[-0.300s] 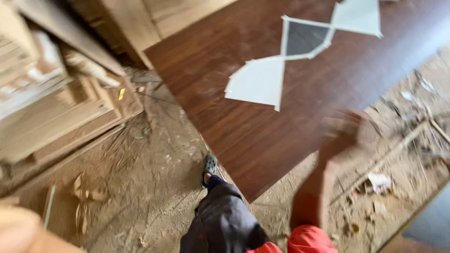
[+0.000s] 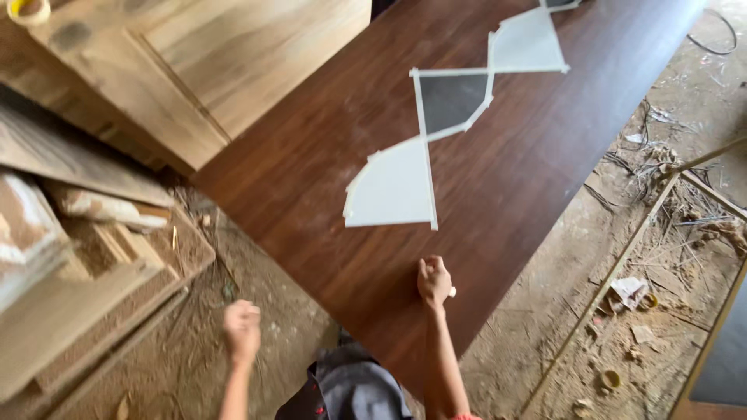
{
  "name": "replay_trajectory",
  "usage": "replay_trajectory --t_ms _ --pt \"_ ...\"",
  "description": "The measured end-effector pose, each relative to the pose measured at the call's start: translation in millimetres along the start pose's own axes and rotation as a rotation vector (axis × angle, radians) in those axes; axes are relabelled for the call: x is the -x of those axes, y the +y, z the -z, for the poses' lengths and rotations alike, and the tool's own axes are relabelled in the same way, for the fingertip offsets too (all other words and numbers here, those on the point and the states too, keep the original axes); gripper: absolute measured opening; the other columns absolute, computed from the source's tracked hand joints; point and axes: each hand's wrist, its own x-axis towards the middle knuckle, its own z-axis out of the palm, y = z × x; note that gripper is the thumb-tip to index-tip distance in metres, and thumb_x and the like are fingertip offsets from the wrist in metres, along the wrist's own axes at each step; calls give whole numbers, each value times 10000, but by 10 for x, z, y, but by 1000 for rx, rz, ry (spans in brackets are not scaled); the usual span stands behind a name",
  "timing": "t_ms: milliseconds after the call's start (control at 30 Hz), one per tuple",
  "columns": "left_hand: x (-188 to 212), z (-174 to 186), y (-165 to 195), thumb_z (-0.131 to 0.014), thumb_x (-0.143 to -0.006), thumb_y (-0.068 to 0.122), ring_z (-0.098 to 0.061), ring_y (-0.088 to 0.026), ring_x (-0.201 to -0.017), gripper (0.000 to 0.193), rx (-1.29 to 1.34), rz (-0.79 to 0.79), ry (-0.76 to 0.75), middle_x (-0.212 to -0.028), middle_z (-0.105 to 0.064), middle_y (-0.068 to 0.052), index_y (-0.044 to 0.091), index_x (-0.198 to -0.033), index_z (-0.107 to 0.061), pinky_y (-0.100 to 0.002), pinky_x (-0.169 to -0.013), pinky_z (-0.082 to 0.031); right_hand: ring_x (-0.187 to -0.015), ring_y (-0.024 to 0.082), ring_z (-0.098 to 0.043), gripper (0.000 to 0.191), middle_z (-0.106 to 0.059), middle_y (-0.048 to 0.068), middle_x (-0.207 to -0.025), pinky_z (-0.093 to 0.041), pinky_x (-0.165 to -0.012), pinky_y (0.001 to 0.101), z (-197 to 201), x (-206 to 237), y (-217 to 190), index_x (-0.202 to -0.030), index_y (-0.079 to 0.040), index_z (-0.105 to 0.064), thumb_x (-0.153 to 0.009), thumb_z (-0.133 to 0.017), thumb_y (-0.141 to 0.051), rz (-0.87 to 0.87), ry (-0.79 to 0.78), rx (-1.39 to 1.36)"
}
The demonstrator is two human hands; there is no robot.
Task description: The person peels strips of masking tape off a large wooden panel that has alternating light and dark painted geometric shapes, working along the pattern section by section and collecting the removed tape in their hand. Another person removes tape from the far end of the panel at the same time.
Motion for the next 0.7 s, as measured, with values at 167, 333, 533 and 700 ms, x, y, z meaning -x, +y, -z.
replay_trajectory --t_ms 167,333,533,700 --pt "13 -1159 228 -675 -922 246 -778 -202 -916 335 -46 10 -444 -1022 -804 -96 65 -1203 -693 -329 -773 -630 -870 374 -714 233 -761 131 -917 -543 -768 479 -269 -108 -63 -1016 -124 -712 -919 -700 -335 -293 116 260" --pt "-131 -1645 508 -675 -939 230 -782 -155 -814 274 19 -85 -698 -909 -799 -68 74 -1163 -703 -294 -695 -619 -899 359 -707 214 -746 124 -948 -541 -781 466 -151 1 -57 -1000 -109 -681 -927 -676 -309 -155 96 225" --pt "-596 -1962 860 -715 -873 129 -713 -268 -798 167 -128 -425 -748 -852 -710 -95 73 -1031 -707 -389 -735 -575 -902 337 -705 271 -723 141 -966 -548 -785 437 29 -20 -234 -1035 -71 -649 -923 -688 -314 -133 90 56" --pt "-922 -2254 977 -748 -823 163 -564 -338 -1205 358 -305 -693 -797 -1263 -618 -114 79 -1153 -637 -473 -984 -489 -911 302 -722 318 -735 136 -993 -561 -821 398 111 179 -275 -1095 -59 -660 -899 -744 -294 -202 167 73"
